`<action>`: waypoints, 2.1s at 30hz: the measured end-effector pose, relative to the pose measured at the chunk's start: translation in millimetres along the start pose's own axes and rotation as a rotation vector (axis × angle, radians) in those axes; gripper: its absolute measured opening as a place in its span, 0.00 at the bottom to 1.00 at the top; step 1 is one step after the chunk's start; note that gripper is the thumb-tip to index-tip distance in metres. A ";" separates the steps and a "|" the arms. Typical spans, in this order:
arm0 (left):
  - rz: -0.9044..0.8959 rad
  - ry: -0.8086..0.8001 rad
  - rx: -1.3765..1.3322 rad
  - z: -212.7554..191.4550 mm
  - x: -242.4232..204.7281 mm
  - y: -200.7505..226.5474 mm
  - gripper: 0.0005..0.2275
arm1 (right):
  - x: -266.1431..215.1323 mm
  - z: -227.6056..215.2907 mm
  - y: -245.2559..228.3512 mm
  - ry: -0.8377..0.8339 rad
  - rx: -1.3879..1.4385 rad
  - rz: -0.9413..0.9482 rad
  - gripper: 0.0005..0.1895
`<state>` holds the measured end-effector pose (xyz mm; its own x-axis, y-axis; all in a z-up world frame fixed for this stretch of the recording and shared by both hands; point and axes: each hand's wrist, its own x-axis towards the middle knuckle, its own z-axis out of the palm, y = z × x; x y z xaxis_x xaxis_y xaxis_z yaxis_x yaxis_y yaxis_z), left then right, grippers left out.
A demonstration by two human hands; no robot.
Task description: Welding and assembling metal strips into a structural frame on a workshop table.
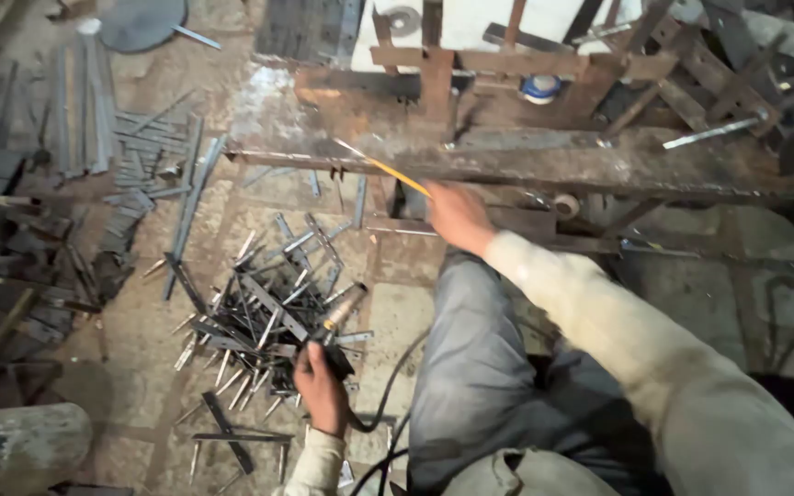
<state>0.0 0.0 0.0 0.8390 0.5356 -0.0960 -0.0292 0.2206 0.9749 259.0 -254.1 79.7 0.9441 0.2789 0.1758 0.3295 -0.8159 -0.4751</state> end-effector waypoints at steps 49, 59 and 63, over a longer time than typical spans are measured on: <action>-0.112 -0.304 0.073 203.7 -9.5 48.2 0.16 | -181.3 -62.7 171.4 0.042 0.787 0.245 0.21; 0.056 -0.347 0.064 250.5 26.8 68.3 0.14 | -206.7 -7.9 127.0 0.096 0.888 0.552 0.24; -0.023 -0.333 0.108 259.0 51.4 99.1 0.15 | -220.1 30.0 160.2 0.177 0.570 0.451 0.29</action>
<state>180.9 -161.7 143.7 0.9704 0.2326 -0.0645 0.0342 0.1320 0.9907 104.3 -431.0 -61.0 0.9889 -0.1458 -0.0282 -0.0889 -0.4294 -0.8987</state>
